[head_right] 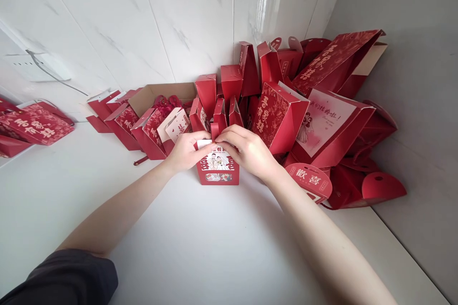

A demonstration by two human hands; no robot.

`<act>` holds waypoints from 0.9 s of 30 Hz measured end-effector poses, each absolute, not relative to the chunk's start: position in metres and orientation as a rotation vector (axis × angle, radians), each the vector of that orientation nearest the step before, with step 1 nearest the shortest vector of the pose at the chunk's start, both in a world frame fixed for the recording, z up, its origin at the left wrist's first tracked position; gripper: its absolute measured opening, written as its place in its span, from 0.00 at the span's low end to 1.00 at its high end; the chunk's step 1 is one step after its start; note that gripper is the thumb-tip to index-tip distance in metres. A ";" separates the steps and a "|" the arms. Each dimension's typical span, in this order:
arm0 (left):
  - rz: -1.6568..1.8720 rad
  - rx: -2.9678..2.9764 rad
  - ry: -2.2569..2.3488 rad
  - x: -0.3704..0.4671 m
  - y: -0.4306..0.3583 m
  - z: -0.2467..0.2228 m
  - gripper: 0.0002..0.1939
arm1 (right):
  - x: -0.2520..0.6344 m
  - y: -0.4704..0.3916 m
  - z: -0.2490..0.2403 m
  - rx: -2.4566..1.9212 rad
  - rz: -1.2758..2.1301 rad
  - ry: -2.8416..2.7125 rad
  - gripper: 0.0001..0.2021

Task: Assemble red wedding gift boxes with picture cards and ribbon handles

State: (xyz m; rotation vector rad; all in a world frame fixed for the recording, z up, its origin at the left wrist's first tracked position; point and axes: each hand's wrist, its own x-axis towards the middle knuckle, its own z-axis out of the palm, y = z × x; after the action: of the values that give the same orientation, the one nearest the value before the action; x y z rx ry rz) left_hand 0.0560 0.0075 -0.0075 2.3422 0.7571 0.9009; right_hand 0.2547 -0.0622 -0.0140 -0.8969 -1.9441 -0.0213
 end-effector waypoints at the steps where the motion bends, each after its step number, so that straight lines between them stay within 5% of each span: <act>1: 0.902 2.342 0.759 0.056 0.007 -0.007 0.11 | 0.254 -0.062 -0.014 -0.897 -0.021 -1.942 0.05; 15: 0.836 2.272 0.729 0.056 0.006 -0.003 0.09 | 0.246 -0.066 -0.013 -1.023 0.336 -1.730 0.02; 27: 0.836 2.054 0.596 0.053 0.016 -0.005 0.12 | 0.245 -0.060 -0.019 -1.207 0.541 -1.630 0.12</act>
State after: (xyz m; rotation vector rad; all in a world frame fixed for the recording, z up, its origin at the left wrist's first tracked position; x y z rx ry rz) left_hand 0.0527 0.0163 -0.0047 2.0539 0.5964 0.8357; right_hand 0.2446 -0.0601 -0.0194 -1.2072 -1.6296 0.5406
